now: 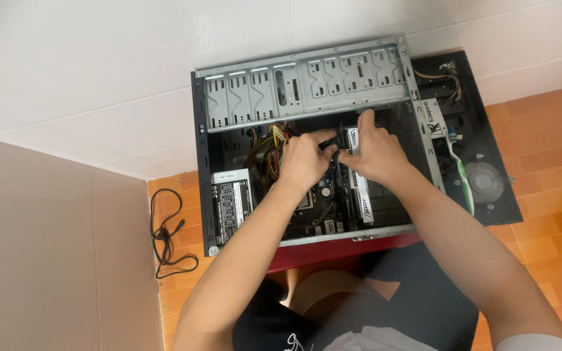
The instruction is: The person cleans the interior of a desktop computer case using a toothbrush. They brush the motherboard, power supply, and other internal components to remove dust.
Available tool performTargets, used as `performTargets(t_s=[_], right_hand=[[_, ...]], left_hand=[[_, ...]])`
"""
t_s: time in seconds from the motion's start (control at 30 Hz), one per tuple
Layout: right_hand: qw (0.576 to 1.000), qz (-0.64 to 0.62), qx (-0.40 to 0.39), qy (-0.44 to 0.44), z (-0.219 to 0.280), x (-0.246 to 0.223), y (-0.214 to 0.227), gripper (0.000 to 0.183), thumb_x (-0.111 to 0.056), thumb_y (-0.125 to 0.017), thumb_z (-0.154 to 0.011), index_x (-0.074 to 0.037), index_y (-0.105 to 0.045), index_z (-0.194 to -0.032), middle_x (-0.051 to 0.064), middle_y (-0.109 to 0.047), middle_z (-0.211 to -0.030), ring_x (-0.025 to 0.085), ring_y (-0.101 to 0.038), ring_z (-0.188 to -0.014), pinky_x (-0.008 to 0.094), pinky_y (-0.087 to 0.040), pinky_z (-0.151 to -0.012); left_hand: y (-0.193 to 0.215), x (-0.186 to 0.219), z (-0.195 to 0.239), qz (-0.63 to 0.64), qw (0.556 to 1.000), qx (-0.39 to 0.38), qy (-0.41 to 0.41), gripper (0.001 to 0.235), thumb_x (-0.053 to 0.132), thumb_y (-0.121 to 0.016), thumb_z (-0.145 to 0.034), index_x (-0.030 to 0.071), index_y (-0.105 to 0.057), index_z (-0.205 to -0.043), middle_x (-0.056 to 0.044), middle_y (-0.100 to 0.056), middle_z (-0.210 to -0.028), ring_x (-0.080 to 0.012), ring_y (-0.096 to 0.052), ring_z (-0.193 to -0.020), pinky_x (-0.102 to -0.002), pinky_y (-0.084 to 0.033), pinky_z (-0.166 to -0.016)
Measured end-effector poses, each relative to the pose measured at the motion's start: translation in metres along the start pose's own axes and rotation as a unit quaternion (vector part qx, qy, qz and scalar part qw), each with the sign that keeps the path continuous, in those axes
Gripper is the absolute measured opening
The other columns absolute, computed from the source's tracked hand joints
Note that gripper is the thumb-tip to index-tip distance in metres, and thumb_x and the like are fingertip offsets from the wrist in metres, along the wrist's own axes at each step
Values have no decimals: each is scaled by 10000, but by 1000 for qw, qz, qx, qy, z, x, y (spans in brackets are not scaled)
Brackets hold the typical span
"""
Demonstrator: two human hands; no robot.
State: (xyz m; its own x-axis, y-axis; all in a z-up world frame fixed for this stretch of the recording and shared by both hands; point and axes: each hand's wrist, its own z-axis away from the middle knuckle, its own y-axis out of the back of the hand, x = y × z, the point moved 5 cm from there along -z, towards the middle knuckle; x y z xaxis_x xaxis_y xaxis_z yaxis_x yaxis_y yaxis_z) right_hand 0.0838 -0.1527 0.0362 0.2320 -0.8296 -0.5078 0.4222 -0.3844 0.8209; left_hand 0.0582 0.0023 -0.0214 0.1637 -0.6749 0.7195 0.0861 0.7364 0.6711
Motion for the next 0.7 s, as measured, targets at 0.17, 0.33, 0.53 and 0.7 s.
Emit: performTargets(t_s=[0.17, 0.33, 0.53, 0.7], right_hand=[[1000, 13, -1, 0, -2, 5, -3, 574, -406, -720, -853, -73, -359, -1150, 315, -681, -924, 554, -709, -880, 621, -531, -856], [1000, 18, 4, -3, 1, 0, -1, 575, -382, -736, -849, -76, -354, -1152, 311, -683, -930, 551, -712, -900, 617, -527, -877], [1000, 7, 13, 5, 3, -1, 1, 561, -359, -740, -858, -76, -350, -1144, 289, -679, -872, 533, -720, -838, 583, -553, -814], [1000, -20, 18, 5, 1, 1, 3, 552, -330, -766, -851, -65, -371, -1131, 266, -675, -838, 513, -726, -801, 571, -568, -750]], left_hand=[[-11, -12, -4, 7, 1000, -22, -15, 307, 178, -668, -958, 285, -754, -1233, -102, -772, -1174, -401, -718, -1104, -536, -592, -937], [3, 18, 12, -17, 996, -51, -75, 362, 66, -640, -958, 205, -718, -1283, -128, -759, -1214, -408, -705, -1134, -549, -588, -958], [18, 25, 20, 91, 992, -18, -83, 460, 22, -633, -895, 93, -529, -1337, -180, -736, -1206, -468, -666, -1148, -610, -538, -930], [2, -8, 2, 113, 993, 20, -19, 245, 117, -698, -855, 130, -691, -1100, -172, -714, -1081, -427, -680, -1100, -515, -551, -911]])
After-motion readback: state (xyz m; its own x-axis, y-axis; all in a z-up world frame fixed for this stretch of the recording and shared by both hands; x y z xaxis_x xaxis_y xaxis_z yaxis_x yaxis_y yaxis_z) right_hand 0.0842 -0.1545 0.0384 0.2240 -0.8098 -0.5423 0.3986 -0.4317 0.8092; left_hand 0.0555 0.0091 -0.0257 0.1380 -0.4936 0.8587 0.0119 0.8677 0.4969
